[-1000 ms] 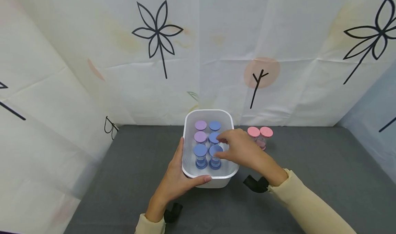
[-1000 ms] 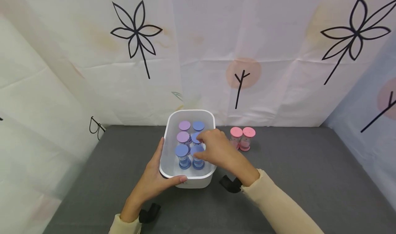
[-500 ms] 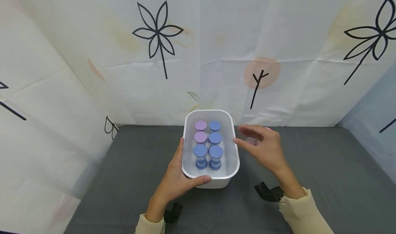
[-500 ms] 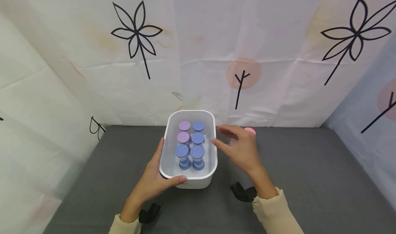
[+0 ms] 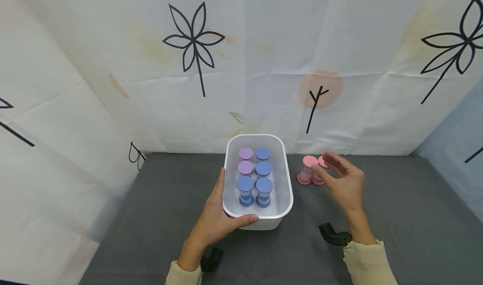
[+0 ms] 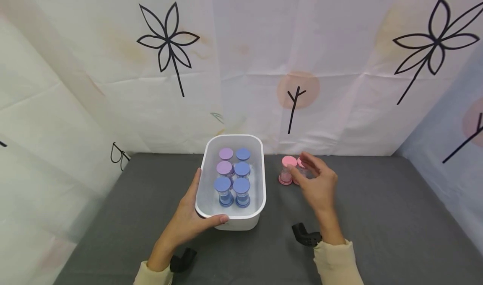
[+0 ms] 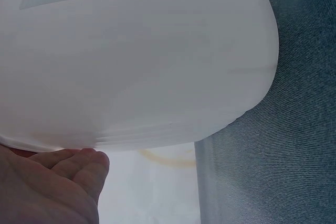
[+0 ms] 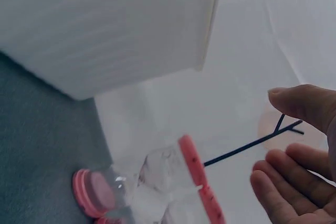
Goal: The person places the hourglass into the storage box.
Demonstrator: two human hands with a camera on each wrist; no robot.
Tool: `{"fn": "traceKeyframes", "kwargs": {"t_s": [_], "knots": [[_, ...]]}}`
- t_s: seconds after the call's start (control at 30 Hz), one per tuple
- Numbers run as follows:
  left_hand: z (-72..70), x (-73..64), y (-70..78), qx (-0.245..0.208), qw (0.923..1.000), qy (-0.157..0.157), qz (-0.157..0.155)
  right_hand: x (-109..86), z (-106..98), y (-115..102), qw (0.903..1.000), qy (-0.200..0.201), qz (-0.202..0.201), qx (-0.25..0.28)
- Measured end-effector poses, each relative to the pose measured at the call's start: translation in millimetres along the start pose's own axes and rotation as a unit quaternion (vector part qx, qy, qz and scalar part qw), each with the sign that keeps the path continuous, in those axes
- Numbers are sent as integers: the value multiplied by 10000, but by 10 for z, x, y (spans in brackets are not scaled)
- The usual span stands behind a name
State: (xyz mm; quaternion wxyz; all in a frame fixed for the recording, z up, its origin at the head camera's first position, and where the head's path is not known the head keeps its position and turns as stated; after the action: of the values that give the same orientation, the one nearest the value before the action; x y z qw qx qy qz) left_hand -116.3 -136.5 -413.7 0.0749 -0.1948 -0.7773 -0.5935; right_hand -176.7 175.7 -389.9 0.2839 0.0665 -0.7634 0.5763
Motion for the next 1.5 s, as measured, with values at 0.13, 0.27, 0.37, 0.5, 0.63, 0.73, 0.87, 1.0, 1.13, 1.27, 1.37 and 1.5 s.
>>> {"fn": "traceKeyframes", "kwargs": {"t_s": [0.13,0.27,0.37,0.5,0.63,0.73,0.87,1.0,1.13,1.27,1.37,1.5], "knots": [[0,4,5,47,10000,-1,22,12,-52,96,9992,374,-125,-80],[-3,7,18,65,10000,2,-17,23,-108,186,9982,567,-63,-193],[-4,5,25,80,10000,8,-35,13,-143,256,9968,600,174,-499],[-4,-4,21,109,9999,28,-113,-4,-166,349,9920,530,552,-1007],[-2,-9,11,119,9999,39,-111,-5,-166,418,9898,401,698,-1176],[0,-6,12,86,9999,26,-75,5,-167,460,9901,258,755,-1153],[0,-7,2,60,9999,52,-142,26,-164,495,9905,27,876,-1059],[1,-7,-14,24,9999,85,-137,70,-173,507,9895,-211,956,-1064],[6,-2,-11,-8,9999,85,-117,152,-210,526,9867,-665,973,-1122],[5,-5,-12,35,9998,58,-159,229,-254,567,9797,-1246,1036,-1176],[0,-5,1,41,9999,28,-151,263,-273,605,9738,-1586,1109,-1190],[-3,-2,10,41,9999,20,-129,286,-280,626,9706,-1807,1105,-1147]]}}
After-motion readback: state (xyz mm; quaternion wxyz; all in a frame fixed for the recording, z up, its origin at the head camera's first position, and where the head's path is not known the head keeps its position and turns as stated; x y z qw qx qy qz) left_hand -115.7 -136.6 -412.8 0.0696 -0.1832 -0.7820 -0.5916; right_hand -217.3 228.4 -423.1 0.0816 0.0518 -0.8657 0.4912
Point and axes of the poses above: each hand's wrist, its own x-axis towards the middle knuckle, its own z-axis out of the palm, y = z × x, the point moved 2 cm from there along x, towards the middle knuckle, and after that the axes turned 3 degrees about -x, right-handed, at the moved point
